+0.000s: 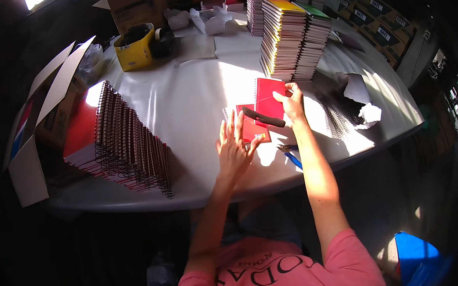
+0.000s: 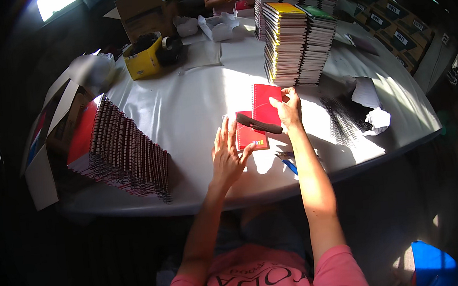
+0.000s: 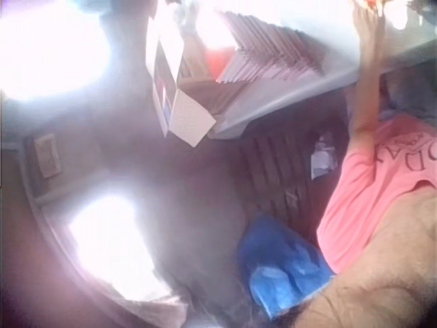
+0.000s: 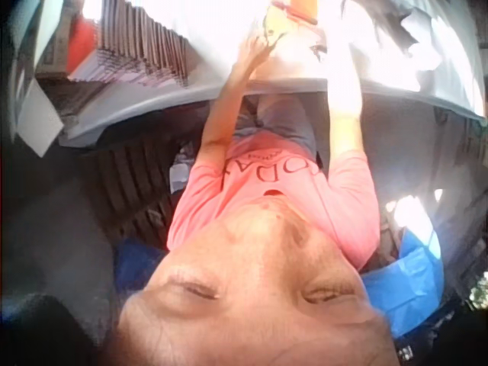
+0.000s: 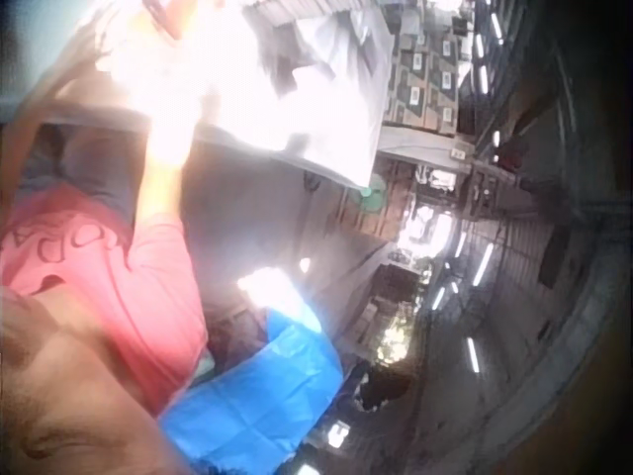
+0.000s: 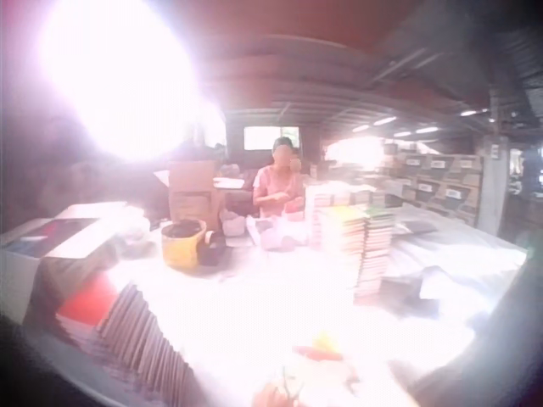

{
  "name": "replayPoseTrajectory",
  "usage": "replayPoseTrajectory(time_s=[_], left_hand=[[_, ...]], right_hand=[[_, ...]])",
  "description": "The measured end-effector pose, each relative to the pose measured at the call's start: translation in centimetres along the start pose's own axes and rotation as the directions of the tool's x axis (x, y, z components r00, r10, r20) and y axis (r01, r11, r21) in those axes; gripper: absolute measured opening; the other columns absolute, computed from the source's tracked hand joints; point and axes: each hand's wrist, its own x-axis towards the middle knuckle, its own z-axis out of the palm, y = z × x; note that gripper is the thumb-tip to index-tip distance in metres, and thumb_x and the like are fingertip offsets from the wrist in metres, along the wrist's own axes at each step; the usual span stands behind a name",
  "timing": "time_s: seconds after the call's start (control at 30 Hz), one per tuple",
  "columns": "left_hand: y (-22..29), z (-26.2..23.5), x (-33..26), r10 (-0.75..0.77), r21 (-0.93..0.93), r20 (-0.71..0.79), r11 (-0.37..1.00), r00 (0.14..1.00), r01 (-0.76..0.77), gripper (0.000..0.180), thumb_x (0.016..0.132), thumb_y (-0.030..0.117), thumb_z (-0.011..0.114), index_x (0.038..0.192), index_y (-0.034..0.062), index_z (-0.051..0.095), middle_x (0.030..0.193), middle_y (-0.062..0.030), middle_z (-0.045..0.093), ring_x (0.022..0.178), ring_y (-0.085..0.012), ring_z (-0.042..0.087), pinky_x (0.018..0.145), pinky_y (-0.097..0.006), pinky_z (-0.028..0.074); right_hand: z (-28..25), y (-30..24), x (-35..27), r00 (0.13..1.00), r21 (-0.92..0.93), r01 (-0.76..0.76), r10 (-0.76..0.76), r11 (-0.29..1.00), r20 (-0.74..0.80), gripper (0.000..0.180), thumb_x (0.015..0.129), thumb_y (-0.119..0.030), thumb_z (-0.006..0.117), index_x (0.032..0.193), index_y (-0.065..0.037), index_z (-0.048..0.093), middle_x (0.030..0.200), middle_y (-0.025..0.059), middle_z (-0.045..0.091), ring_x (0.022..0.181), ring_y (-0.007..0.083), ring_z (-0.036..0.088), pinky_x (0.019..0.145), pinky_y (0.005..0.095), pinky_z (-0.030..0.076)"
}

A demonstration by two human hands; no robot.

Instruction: The person binds notebooks by inserting a wire coil into the punched holes of the paper and covers, then trims the excess wire using pliers.

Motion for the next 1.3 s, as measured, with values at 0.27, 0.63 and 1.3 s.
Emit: replayPoseTrajectory(time_s=[0.27, 0.63, 1.3], left_hand=[[-1.6, -0.4, 1.9, -0.25, -0.144, -0.096, 0.961, 0.963, 0.235, 0.086, 0.085, 0.046, 0.064, 0.141, -0.0075, 0.026, 0.139, -0.0274, 0.034, 0.132, -0.0394, 0.033, 0.106, -0.045, 0.032], [2.8, -11.3, -0.1, 0.07, -0.255, -0.025, 0.964, 0.997, -0.075, 0.019, 0.089, 0.009, 0.058, 0.107, 0.0114, 0.064, 0.09, 0.0011, 0.064, 0.093, -0.0172, 0.061, 0.103, -0.05, 0.026], [0.2, -3.7, -4.8, 0.158, 0.167, -0.353, 0.98, 0.922, -0.103, 0.05, 0.053, 0.045, 0.08, 0.083, 0.0132, 0.056, 0.106, -0.0074, 0.049, 0.112, -0.031, 0.043, 0.094, -0.059, 0.026]], right_hand=[[-0.7, -5.5, -0.4, 0.635, -0.297, 0.601, -0.669, 0.742, -0.386, 0.027, 0.086, -0.009, 0.068, 0.105, -0.002, 0.05, 0.09, 0.0079, 0.063, 0.084, 0.015, 0.062, 0.077, 0.0285, 0.049], [-3.4, -5.3, -9.6, 0.846, -0.077, 0.225, -0.155, 0.971, 0.51, 0.067, 0.088, -0.034, 0.065, 0.141, -0.006, 0.035, 0.128, 0.0205, 0.053, 0.12, 0.0287, 0.051, 0.1, 0.0374, 0.04], [-14.1, -7.6, -0.9, 0.851, -0.934, 0.357, -0.418, 0.014, 0.318, 0.043, 0.091, -0.005, 0.046, 0.133, -0.014, 0.049, 0.089, 0.0143, 0.05, 0.085, 0.0307, 0.053, 0.082, 0.0402, 0.045]])
